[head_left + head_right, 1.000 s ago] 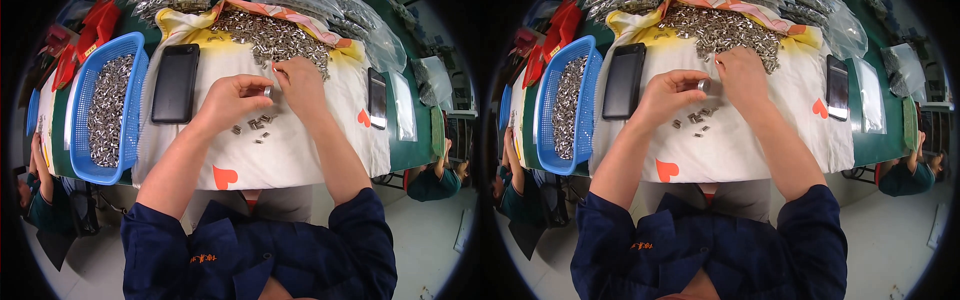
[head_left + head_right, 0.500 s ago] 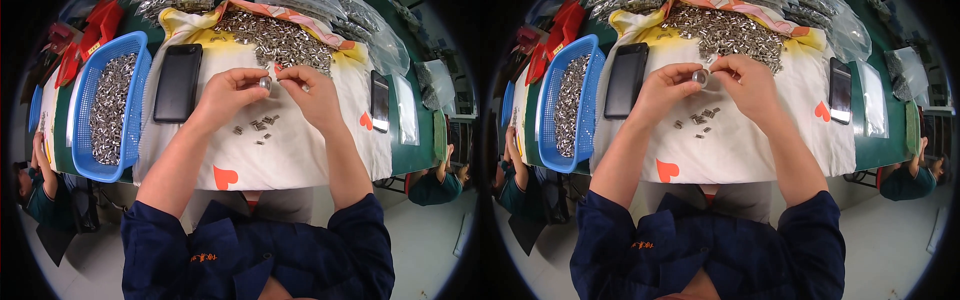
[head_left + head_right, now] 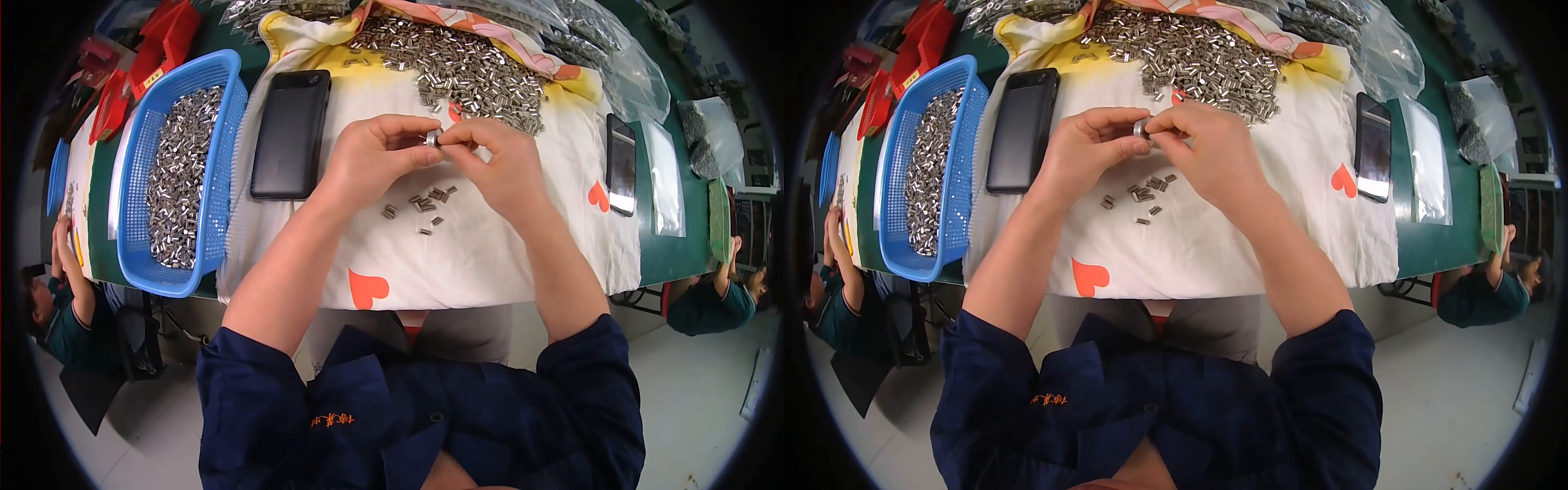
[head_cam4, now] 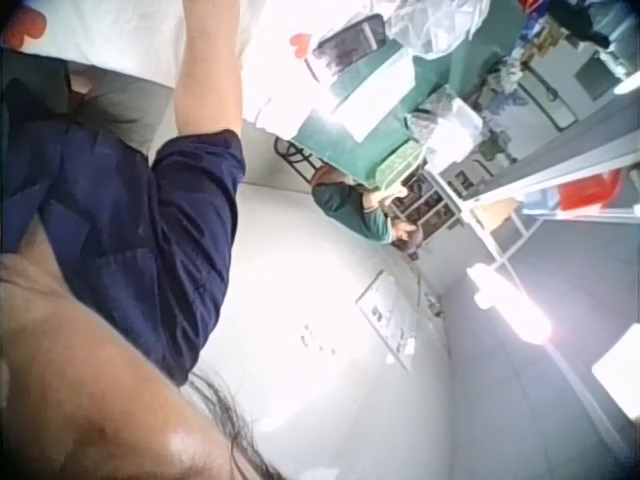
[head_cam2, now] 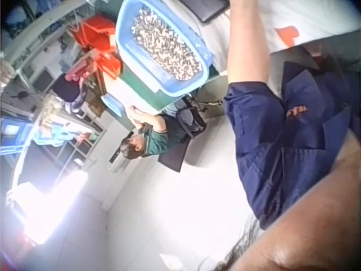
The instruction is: Manually inserting small metal pins into a circular metal housing component at an industrial workbench.
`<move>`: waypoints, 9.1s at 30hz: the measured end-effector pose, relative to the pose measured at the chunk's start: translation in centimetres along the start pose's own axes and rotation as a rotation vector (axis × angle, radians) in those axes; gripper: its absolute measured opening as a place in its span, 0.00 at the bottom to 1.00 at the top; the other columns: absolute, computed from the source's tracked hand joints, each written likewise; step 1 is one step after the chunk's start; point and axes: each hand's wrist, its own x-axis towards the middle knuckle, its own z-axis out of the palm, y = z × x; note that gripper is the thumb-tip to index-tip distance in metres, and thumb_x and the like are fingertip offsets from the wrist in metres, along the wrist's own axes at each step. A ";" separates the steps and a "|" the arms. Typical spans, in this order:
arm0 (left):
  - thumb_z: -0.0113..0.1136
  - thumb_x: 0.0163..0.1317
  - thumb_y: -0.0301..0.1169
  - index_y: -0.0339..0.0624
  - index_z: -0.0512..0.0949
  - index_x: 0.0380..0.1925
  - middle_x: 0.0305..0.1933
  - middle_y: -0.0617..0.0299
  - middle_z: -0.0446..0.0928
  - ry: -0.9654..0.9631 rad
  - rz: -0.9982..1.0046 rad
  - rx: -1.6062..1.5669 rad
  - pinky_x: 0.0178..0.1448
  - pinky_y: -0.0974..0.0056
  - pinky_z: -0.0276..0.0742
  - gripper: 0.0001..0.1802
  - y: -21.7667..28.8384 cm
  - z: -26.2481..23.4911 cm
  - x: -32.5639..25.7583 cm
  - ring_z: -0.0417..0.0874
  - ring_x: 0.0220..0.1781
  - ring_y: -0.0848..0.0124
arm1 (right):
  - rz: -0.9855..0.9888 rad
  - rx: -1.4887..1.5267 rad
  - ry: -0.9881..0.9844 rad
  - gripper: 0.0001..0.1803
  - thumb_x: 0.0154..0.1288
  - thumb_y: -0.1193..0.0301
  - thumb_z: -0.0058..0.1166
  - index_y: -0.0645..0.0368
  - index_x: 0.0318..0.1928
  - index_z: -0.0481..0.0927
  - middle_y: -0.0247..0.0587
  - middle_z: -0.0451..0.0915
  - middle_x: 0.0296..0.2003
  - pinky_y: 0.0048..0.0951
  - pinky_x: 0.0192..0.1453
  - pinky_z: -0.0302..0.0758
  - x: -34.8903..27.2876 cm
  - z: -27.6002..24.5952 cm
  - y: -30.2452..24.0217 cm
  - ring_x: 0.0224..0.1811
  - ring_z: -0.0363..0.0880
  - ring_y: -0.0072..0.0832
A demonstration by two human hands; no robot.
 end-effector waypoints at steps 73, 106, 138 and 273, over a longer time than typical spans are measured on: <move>0.58 0.51 0.19 0.33 0.74 0.43 0.39 0.61 0.76 -0.039 -0.008 0.170 0.43 0.73 0.74 0.17 0.4 0.2 0.1 0.77 0.39 0.77 | 0.021 -0.470 -0.009 0.04 0.50 0.73 0.54 0.60 0.28 0.78 0.40 0.76 0.27 0.32 0.38 0.71 1.3 -0.1 2.5 0.33 0.75 0.33; 0.67 0.40 0.35 0.40 0.79 0.34 0.28 0.59 0.79 -0.144 0.350 0.518 0.35 0.70 0.73 0.19 -0.4 -0.2 0.9 0.78 0.28 0.76 | -0.089 -0.276 -0.020 0.08 0.57 0.76 0.49 0.61 0.38 0.78 0.40 0.78 0.36 0.23 0.41 0.70 2.0 -0.1 4.2 0.37 0.76 0.28; 0.69 0.37 0.29 0.36 0.78 0.32 0.27 0.61 0.78 0.138 0.384 0.141 0.33 0.71 0.74 0.19 -0.9 -0.5 1.3 0.77 0.29 0.76 | 0.180 0.225 0.025 0.05 0.58 0.80 0.49 0.64 0.36 0.72 0.33 0.72 0.33 0.17 0.42 0.66 1.2 0.3 4.0 0.35 0.69 0.17; 0.60 0.51 0.23 0.34 0.74 0.41 0.33 0.66 0.77 -0.133 -0.056 0.128 0.37 0.77 0.72 0.15 0.8 -0.3 -0.3 0.75 0.34 0.82 | 0.113 -0.451 0.062 0.05 0.50 0.73 0.52 0.59 0.29 0.78 0.41 0.76 0.26 0.34 0.37 0.70 1.5 -1.0 3.9 0.32 0.74 0.36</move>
